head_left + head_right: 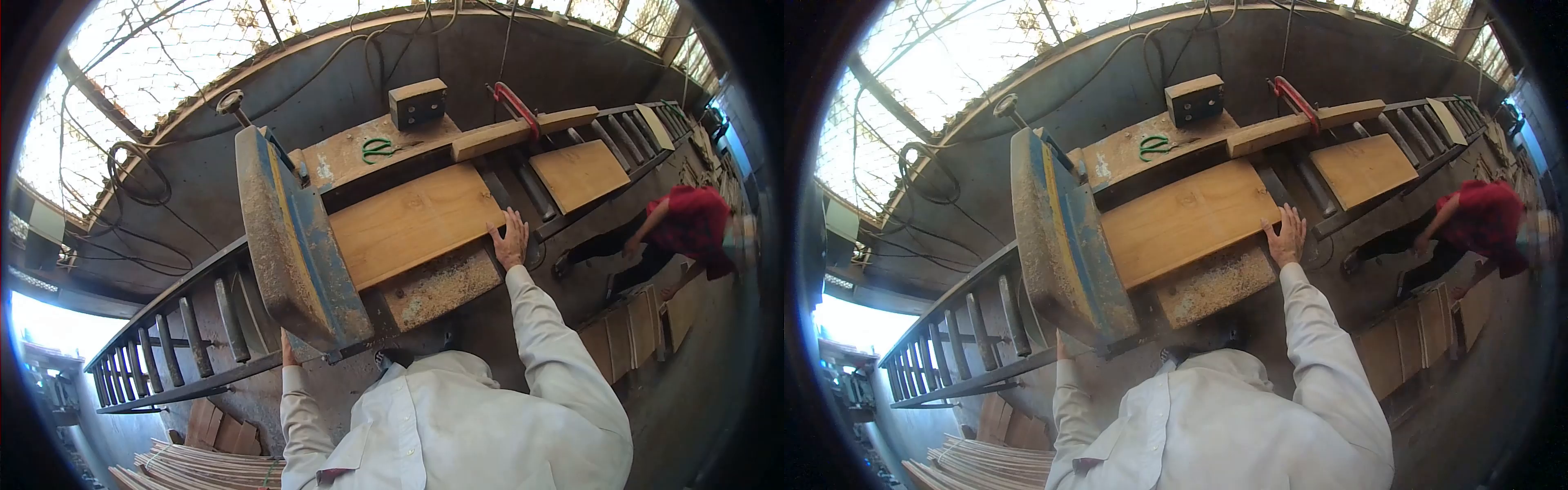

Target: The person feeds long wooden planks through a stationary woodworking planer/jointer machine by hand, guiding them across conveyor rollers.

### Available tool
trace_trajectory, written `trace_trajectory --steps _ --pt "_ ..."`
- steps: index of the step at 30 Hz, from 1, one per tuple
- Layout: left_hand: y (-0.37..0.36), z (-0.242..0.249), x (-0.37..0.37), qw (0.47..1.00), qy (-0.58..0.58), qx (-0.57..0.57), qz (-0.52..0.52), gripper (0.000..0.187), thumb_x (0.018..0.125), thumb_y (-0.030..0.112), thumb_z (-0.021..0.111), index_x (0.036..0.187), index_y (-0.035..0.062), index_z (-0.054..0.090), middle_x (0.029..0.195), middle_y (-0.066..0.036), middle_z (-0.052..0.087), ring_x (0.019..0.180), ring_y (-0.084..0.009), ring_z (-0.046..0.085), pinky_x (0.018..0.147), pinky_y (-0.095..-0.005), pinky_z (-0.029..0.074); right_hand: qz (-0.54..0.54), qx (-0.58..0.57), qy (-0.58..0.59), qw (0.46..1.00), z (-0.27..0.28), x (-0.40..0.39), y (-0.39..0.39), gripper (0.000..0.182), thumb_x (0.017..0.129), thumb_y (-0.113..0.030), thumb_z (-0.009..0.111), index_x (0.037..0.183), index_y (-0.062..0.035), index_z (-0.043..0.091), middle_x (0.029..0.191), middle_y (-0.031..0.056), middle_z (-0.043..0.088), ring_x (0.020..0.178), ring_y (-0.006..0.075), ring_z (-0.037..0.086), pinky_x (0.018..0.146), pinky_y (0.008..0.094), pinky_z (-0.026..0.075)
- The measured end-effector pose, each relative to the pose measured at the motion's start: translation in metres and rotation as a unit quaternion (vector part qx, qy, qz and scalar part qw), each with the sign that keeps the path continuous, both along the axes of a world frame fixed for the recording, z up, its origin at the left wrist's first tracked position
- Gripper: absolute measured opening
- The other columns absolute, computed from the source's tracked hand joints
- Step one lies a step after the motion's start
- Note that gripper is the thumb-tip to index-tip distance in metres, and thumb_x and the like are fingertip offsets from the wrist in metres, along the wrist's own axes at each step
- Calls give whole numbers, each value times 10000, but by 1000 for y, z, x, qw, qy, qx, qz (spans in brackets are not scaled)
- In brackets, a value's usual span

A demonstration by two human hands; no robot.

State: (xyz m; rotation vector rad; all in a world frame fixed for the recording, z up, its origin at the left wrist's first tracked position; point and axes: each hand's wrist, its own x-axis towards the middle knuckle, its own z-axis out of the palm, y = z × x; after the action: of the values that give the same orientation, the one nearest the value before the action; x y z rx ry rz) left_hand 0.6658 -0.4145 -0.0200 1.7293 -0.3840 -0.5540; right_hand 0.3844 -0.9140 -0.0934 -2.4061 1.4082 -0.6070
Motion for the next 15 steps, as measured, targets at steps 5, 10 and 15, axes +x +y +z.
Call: trace_trajectory --steps 5,10,15 --pt "-2 -2 -2 1000 8 -1 -7 385 988 138 552 1343 -11 538 1244 -109 636 1120 -202 605 966 -309 467 -19 12 6 1000 -1 2 -4 725 953 -611 439 1454 -87 404 1564 71 335 1482 234 217 1235 440 82" --pt "-4 -5 1 1000 14 -7 -17 391 992 140 550 1350 -15 526 1257 -116 626 1124 -212 605 965 -316 471 -28 14 2 1000 -2 4 -3 705 965 -586 419 1460 -85 390 1570 73 324 1481 232 218 1236 437 87" --pt "-8 -10 8 999 17 -17 -26 398 995 142 547 1358 -18 513 1270 -123 616 1128 -222 605 965 -323 476 -33 13 1 999 -2 5 -4 684 969 -556 425 1458 -79 388 1570 80 325 1478 231 229 1235 429 104"
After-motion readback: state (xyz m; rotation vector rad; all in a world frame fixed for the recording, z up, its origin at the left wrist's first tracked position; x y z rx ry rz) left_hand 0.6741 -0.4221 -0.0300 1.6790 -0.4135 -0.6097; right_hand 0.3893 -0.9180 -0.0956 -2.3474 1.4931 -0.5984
